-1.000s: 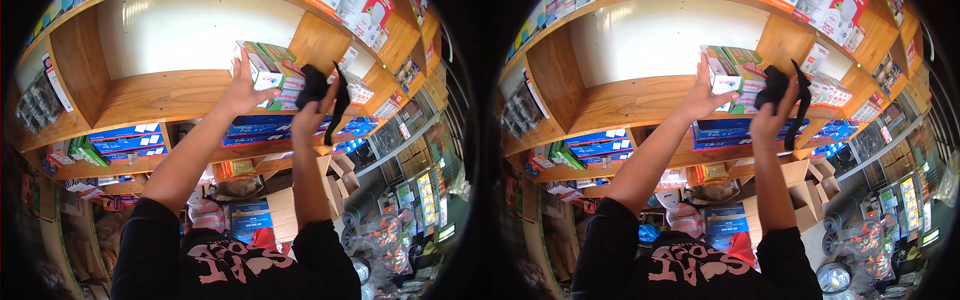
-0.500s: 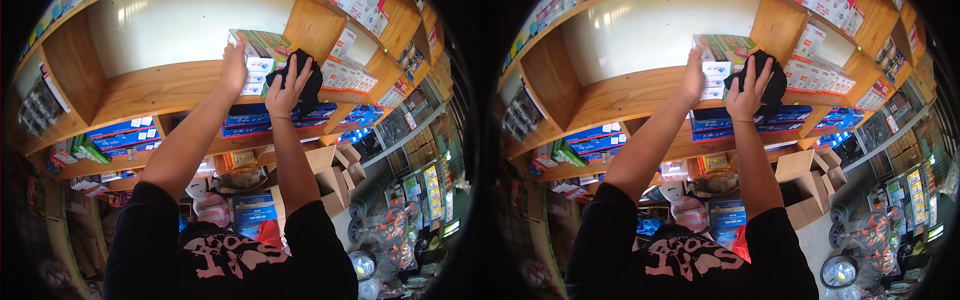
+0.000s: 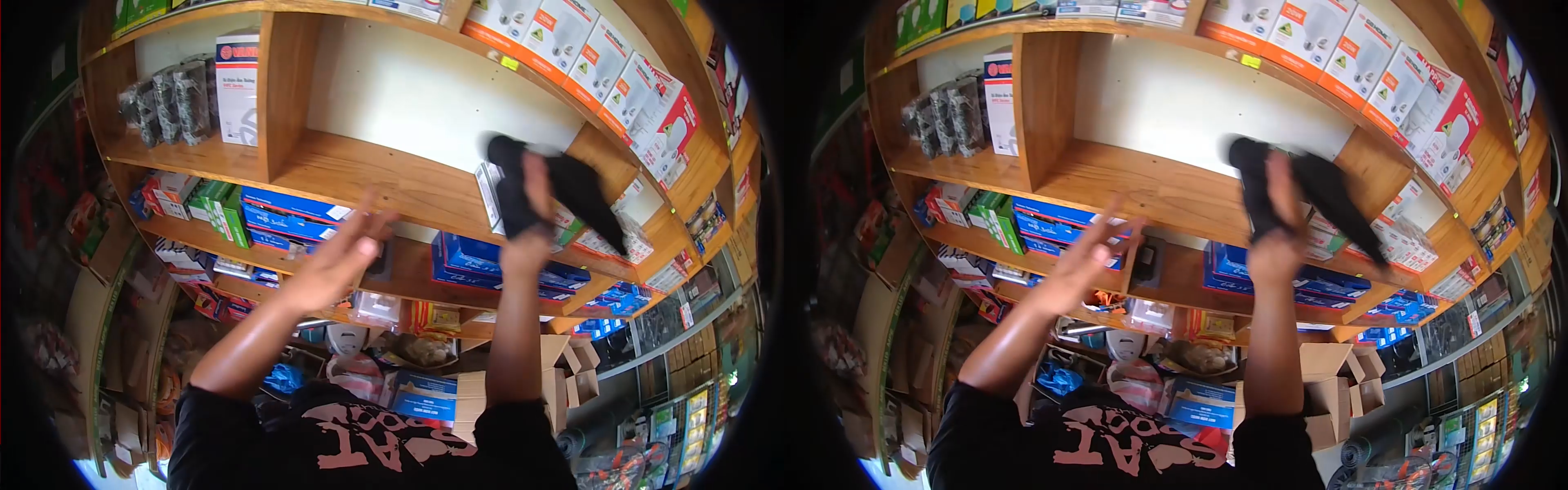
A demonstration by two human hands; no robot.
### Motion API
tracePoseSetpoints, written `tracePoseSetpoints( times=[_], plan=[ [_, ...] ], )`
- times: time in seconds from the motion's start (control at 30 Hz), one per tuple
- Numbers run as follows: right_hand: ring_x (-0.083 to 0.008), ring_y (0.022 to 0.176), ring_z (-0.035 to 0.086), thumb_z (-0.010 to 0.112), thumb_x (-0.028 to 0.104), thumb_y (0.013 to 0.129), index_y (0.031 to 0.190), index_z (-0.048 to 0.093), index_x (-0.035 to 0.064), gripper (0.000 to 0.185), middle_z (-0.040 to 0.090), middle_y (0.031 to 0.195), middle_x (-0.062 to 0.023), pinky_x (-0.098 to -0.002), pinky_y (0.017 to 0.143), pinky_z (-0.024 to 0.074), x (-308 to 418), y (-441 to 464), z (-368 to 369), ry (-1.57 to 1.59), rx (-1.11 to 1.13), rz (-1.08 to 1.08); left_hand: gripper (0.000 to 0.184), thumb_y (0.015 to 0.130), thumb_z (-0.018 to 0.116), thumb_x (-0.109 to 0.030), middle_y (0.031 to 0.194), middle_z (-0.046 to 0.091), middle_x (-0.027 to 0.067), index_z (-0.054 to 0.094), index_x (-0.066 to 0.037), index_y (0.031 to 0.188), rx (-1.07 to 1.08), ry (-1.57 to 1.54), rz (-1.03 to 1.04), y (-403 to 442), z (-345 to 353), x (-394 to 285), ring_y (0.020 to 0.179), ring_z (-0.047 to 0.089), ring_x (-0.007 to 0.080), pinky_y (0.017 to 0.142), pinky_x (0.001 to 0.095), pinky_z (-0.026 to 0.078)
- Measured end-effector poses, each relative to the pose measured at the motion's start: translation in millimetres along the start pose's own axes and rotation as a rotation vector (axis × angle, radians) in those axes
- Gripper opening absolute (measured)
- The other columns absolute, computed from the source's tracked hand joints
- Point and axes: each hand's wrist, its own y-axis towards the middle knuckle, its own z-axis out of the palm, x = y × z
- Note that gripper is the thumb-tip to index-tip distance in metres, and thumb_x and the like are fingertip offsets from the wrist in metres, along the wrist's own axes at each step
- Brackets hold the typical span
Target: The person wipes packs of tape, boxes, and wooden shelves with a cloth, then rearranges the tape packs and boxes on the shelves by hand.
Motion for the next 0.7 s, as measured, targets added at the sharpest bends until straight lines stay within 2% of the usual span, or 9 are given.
tracePoseSetpoints(
  times=[0.07, 0.1, 0.13, 0.23, 0.27, 0.33, 0.47, 0.53, 0.7],
  plan=[
    [-0.0364, 0.141, 0.045, 0.041, 0.051, 0.104, 0.149, 0.048, 0.0053, 0.064, 0.045, 0.155, -0.0177, -0.0513, 0.117, 0.0309, -38.9, 13.8, 36.2, -0.701, 0.509, 0.294, 0.084, 0.104, 0.049, -0.052, 0.155, 0.039, 0.0280, 0.013, -0.004, 0.163, -0.188, 0.288, 0.072, -18.4, -42.9, -36.4, 0.147, 0.036, 0.0368, 0.120, 0.0449, 0.027],
    [-0.0366, 0.144, 0.041, 0.038, 0.057, 0.103, 0.152, 0.044, 0.0071, 0.071, 0.042, 0.157, -0.0198, -0.0519, 0.118, 0.0283, -88.0, -7.6, 51.7, -0.983, 0.697, 0.235, 0.081, 0.104, 0.050, -0.050, 0.152, 0.044, 0.0267, 0.018, -0.004, 0.162, -0.252, 0.338, 0.110, -24.7, -62.8, -54.9, 0.146, 0.039, 0.0357, 0.119, 0.0449, 0.028],
    [-0.0380, 0.149, 0.033, 0.036, 0.067, 0.099, 0.156, 0.039, 0.0098, 0.081, 0.038, 0.159, -0.0220, -0.0516, 0.121, 0.0227, -77.2, 4.8, 62.7, -0.929, 0.760, 0.517, 0.079, 0.104, 0.051, -0.048, 0.149, 0.048, 0.0255, 0.022, -0.003, 0.161, -0.316, 0.391, 0.154, -29.8, -84.9, -72.9, 0.144, 0.042, 0.0345, 0.119, 0.0449, 0.028],
    [-0.0396, 0.153, 0.024, 0.038, 0.074, 0.094, 0.158, 0.036, 0.0134, 0.088, 0.033, 0.161, -0.0244, -0.0487, 0.124, 0.0172, -100.6, 28.6, 68.1, -0.877, 0.838, 0.737, 0.069, 0.100, 0.057, -0.032, 0.143, 0.055, 0.0227, 0.032, -0.002, 0.158, -0.348, 0.918, 0.258, -44.1, -167.4, -114.2, 0.139, 0.049, 0.0290, 0.116, 0.0432, 0.032],
    [-0.0406, 0.151, 0.029, 0.039, 0.073, 0.095, 0.157, 0.038, 0.0126, 0.086, 0.036, 0.159, -0.0255, -0.0485, 0.123, 0.0203, -134.8, 25.0, 70.7, -0.858, 0.808, 0.697, 0.058, 0.096, 0.062, -0.025, 0.133, 0.061, 0.0215, 0.048, -0.001, 0.147, -0.417, 1.064, 0.299, -46.0, -188.6, -121.9, 0.129, 0.056, 0.0346, 0.114, 0.0439, 0.036],
    [-0.0414, 0.148, 0.034, 0.039, 0.072, 0.095, 0.155, 0.040, 0.0116, 0.085, 0.040, 0.156, -0.0270, -0.0524, 0.122, 0.0223, -137.1, 30.1, 92.3, -0.891, 0.691, 0.794, 0.048, 0.092, 0.067, -0.028, 0.118, 0.065, 0.0192, 0.060, -0.001, 0.131, -0.361, 1.546, 0.379, -55.7, -260.4, -111.5, 0.113, 0.061, 0.0391, 0.107, 0.0450, 0.042],
    [-0.0475, 0.144, 0.037, 0.037, 0.060, 0.100, 0.151, 0.043, 0.0034, 0.077, 0.041, 0.154, -0.0294, -0.0595, 0.119, 0.0241, -120.4, 48.2, 197.3, -1.132, 0.583, 0.976, 0.053, 0.083, 0.075, -0.048, 0.113, 0.061, 0.0189, 0.066, -0.007, 0.116, -0.301, 1.539, 0.272, -78.6, -347.5, -31.1, 0.108, 0.057, 0.0398, 0.094, 0.0485, 0.044],
    [-0.0521, 0.138, 0.041, 0.035, 0.057, 0.102, 0.146, 0.048, 0.0019, 0.072, 0.048, 0.146, -0.0316, -0.0568, 0.118, 0.0287, -115.1, 42.9, 254.5, -1.154, 0.546, 0.791, 0.053, 0.082, 0.075, -0.052, 0.117, 0.059, 0.0133, 0.065, -0.010, 0.114, -0.439, 1.695, 0.592, -76.1, -339.1, -17.5, 0.112, 0.056, 0.0357, 0.097, 0.0501, 0.042],
    [-0.0387, 0.135, 0.049, 0.048, 0.031, 0.099, 0.141, 0.054, 0.0046, 0.050, 0.054, 0.144, -0.0211, -0.0457, 0.114, 0.0398, -56.1, 31.4, 320.4, -0.627, 0.656, 0.420, 0.048, 0.086, 0.071, -0.048, 0.119, 0.059, 0.0086, 0.064, -0.016, 0.121, -0.536, 1.767, 0.762, -68.3, -375.9, 25.8, 0.118, 0.054, 0.0311, 0.106, 0.0515, 0.033]
  ],
)
